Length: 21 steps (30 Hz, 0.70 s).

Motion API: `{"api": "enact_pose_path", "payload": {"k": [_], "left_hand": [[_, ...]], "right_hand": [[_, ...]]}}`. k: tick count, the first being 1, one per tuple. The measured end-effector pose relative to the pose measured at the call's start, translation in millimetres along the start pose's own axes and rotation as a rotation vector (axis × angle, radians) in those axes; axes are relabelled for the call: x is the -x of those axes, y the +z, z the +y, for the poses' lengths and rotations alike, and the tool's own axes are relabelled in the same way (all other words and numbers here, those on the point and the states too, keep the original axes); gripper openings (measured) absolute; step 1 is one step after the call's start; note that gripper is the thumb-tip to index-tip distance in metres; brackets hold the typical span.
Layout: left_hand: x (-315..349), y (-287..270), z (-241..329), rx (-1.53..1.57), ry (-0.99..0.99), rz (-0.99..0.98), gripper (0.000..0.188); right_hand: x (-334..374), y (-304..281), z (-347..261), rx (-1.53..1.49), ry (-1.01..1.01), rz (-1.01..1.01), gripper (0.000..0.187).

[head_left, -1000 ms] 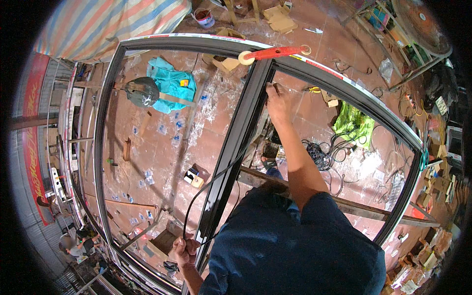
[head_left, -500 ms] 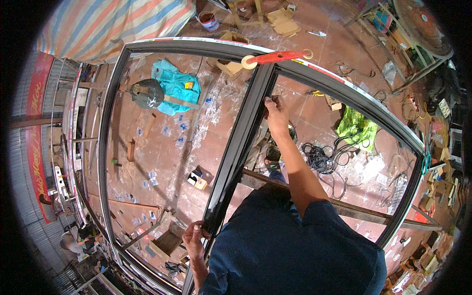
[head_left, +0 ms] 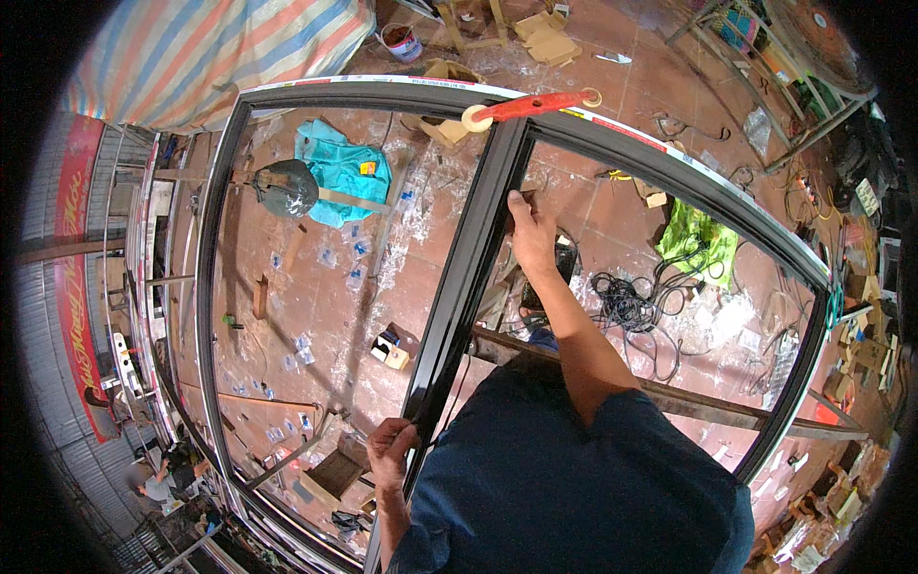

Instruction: The person installs a rubber seal into a window frame, pressing it into place along the edges. They then use a small hammer to tap the seal into position and continue adjusting it by hand.

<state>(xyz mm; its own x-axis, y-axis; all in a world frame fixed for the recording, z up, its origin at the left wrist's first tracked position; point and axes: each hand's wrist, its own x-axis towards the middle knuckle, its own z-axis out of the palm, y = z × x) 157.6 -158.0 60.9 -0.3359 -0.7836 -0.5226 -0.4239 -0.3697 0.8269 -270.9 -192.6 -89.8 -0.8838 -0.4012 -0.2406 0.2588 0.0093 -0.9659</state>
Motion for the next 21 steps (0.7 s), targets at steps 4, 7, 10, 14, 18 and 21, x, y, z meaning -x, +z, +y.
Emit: {"api": "enact_pose_path", "payload": {"k": [4,7,10,14,18,21], "left_hand": [[-3,6,5,0.487,0.059,-0.12,0.017],[-13,16,11,0.56,0.169,-0.244,0.019],[-26,35,34,0.198,0.239,-0.158,0.014],[-39,73,46,-0.08,0.257,-0.043,0.018],[-46,68,25,-0.264,0.429,0.045,0.026],[-47,69,15,-0.313,0.487,0.073,0.024]], "right_hand": [[6,-1,-10,0.186,-0.146,0.0,0.034],[6,4,-7,0.346,-0.22,0.067,0.03],[7,0,-13,0.508,-0.188,0.11,0.028],[3,-12,-52,0.913,-0.376,-0.019,0.033],[0,-14,-64,1.091,-0.396,-0.116,0.03],[-3,-12,-63,1.123,-0.395,-0.105,0.03]]}}
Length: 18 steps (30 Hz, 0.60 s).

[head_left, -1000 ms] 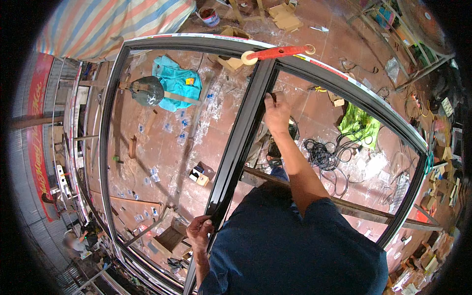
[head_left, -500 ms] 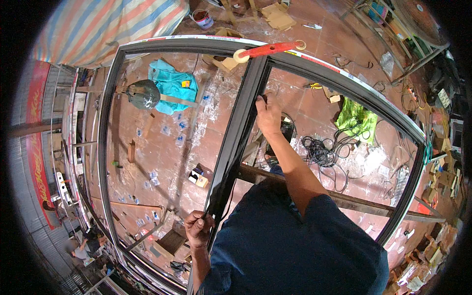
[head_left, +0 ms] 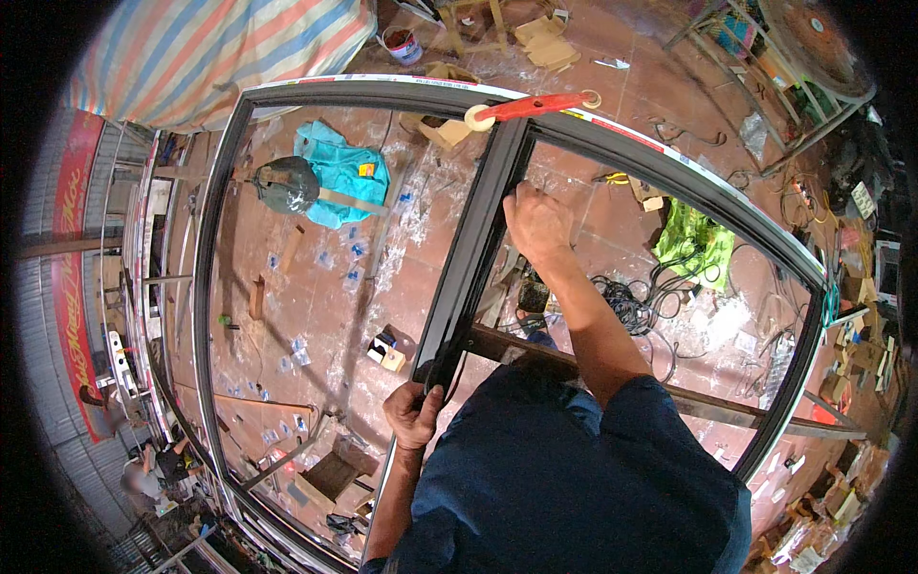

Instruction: The person installs a rubber seal into a window frame, pressing it into place along the edges. They then use a small hammer to tap the seal into position and continue adjusting it by hand.

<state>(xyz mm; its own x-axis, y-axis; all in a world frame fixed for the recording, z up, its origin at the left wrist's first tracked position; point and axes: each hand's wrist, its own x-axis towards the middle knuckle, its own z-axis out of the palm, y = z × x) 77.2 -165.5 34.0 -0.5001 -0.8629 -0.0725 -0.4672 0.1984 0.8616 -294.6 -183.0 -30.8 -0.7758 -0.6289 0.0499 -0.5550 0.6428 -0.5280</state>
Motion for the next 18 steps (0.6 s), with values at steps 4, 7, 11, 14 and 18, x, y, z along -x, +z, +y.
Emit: {"api": "enact_pose_path", "payload": {"k": [4,7,11,14,18], "left_hand": [[-2,1,7,-0.03,0.042,-0.022,0.025],[-2,3,2,-0.009,0.002,0.024,0.025],[-13,9,15,-0.018,0.009,-0.005,0.026],[-20,15,21,0.006,0.018,-0.019,0.026],[-25,20,20,-0.026,0.056,-0.026,0.027]], "right_hand": [[-9,-4,-1,-0.005,0.048,-0.036,0.032],[-18,-9,-1,0.012,0.06,-0.079,0.034],[-34,-17,2,0.103,0.067,-0.11,0.034],[-44,-5,14,0.059,0.007,-0.007,0.034],[-57,-3,18,0.059,0.066,-0.075,0.037]]}}
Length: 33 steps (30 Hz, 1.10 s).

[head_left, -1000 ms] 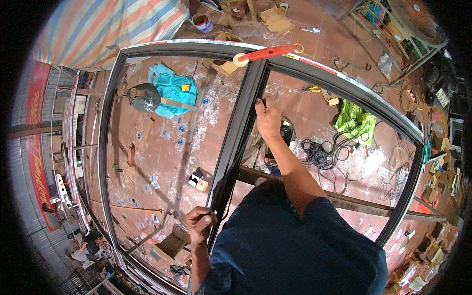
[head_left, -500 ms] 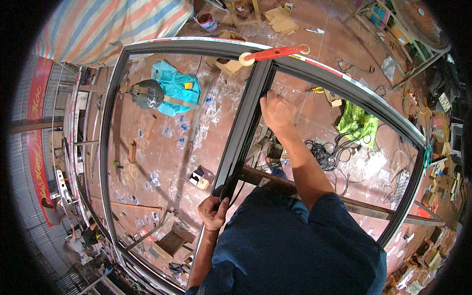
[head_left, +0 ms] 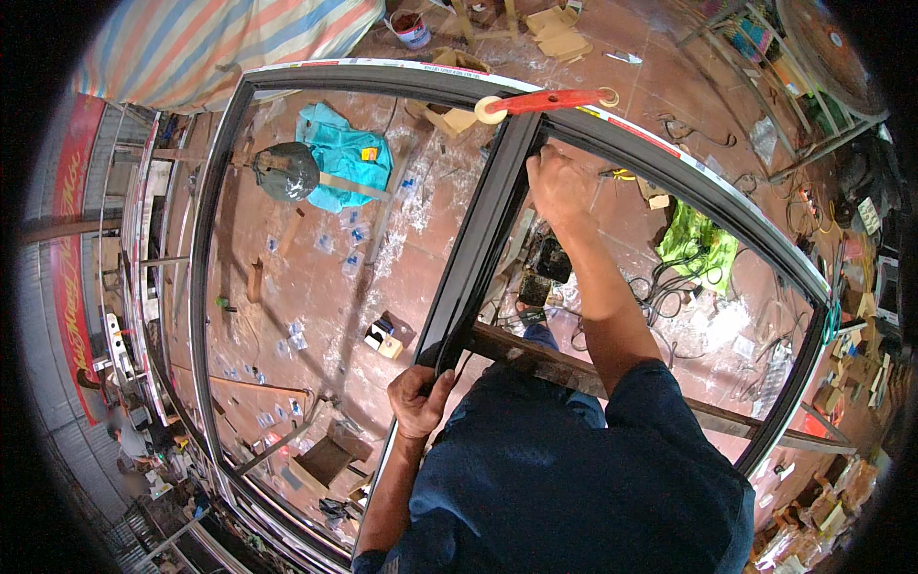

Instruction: The person installs a rubber seal into a window frame, pressing it into place along the edges. They then use a small hammer to tap the seal into position and continue adjusting it by hand.

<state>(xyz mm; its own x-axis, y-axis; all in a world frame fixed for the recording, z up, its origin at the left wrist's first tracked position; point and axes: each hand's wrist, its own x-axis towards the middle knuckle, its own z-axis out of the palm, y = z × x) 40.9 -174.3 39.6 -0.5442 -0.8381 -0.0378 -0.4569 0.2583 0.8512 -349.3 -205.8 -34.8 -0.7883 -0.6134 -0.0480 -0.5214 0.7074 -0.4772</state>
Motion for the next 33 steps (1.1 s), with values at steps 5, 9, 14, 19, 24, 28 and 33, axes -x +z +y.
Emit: {"api": "enact_pose_path", "payload": {"k": [5,9,14,19,24,28,33], "left_hand": [[-2,2,2,-0.006,0.042,0.005,0.028],[-5,2,-1,-0.031,0.073,0.007,0.028],[-2,1,-4,-0.063,0.074,0.004,0.027],[-2,2,-1,-0.067,0.047,0.003,0.022],[-4,2,7,-0.06,0.028,-0.001,0.016],[-1,2,6,-0.055,-0.008,-0.001,0.015],[-2,3,-6,-0.045,0.0,-0.017,0.017]], "right_hand": [[-3,25,13,-0.341,0.053,0.187,0.044],[-7,52,20,-0.859,0.245,0.171,0.048],[-20,38,5,-1.146,0.427,0.148,0.049],[-26,57,8,-1.391,0.327,0.355,0.042],[-28,54,11,-1.528,0.43,0.197,0.031],[-8,48,15,-1.455,0.375,0.069,0.025],[8,67,25,-1.368,0.283,0.051,0.029]]}}
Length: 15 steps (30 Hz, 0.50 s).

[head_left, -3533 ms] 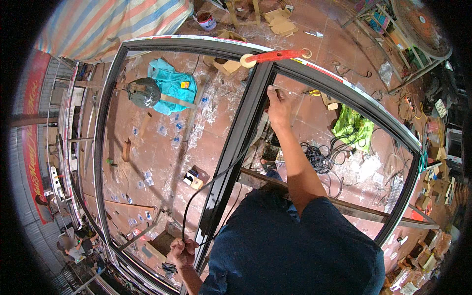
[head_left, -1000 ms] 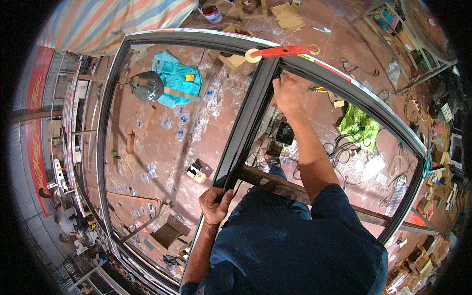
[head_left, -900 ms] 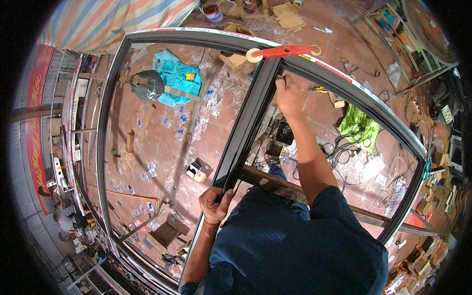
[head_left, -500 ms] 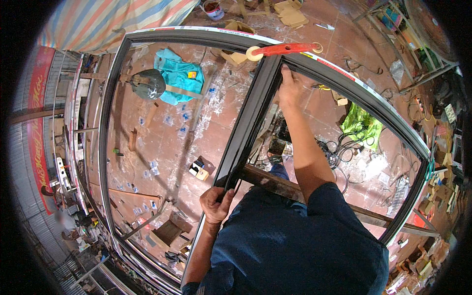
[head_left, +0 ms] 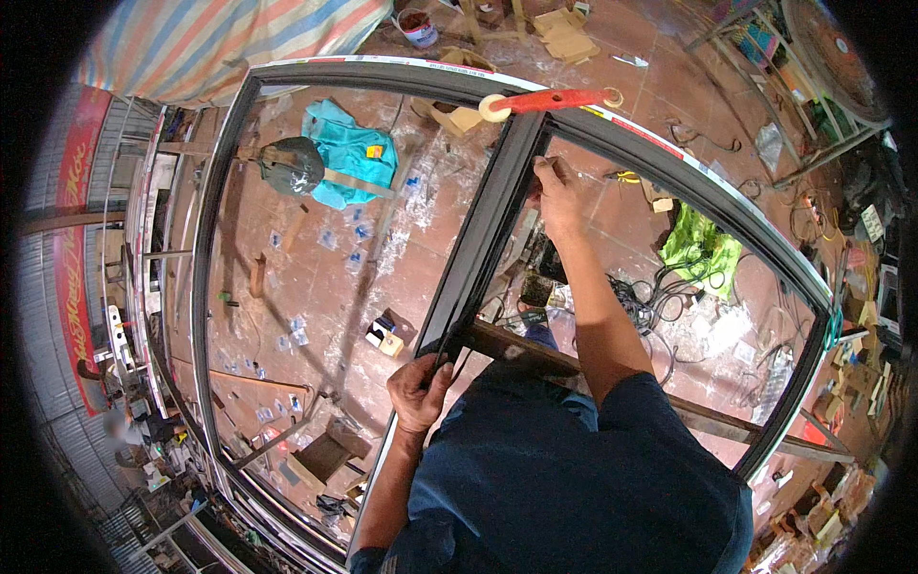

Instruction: The person installs a rubber seal into a window frame, pressing it into place along the edges. They then use a small hammer to tap the seal into position and continue adjusting it by hand.

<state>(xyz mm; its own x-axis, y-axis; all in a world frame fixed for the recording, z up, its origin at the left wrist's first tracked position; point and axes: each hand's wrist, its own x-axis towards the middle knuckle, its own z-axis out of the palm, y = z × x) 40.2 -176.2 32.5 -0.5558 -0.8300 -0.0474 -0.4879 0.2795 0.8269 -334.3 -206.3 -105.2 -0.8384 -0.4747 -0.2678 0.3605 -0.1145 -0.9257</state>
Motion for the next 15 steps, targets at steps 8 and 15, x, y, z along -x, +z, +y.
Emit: {"api": "enact_pose_path", "payload": {"k": [8,15], "left_hand": [[5,-7,26,0.404,-0.451,0.036,0.018],[-5,-18,41,0.755,-0.527,-0.198,0.037]], "right_hand": [[-1,-1,-8,0.258,-0.011,-0.02,0.04],[16,-10,-15,0.185,0.048,-0.219,0.038]]}}
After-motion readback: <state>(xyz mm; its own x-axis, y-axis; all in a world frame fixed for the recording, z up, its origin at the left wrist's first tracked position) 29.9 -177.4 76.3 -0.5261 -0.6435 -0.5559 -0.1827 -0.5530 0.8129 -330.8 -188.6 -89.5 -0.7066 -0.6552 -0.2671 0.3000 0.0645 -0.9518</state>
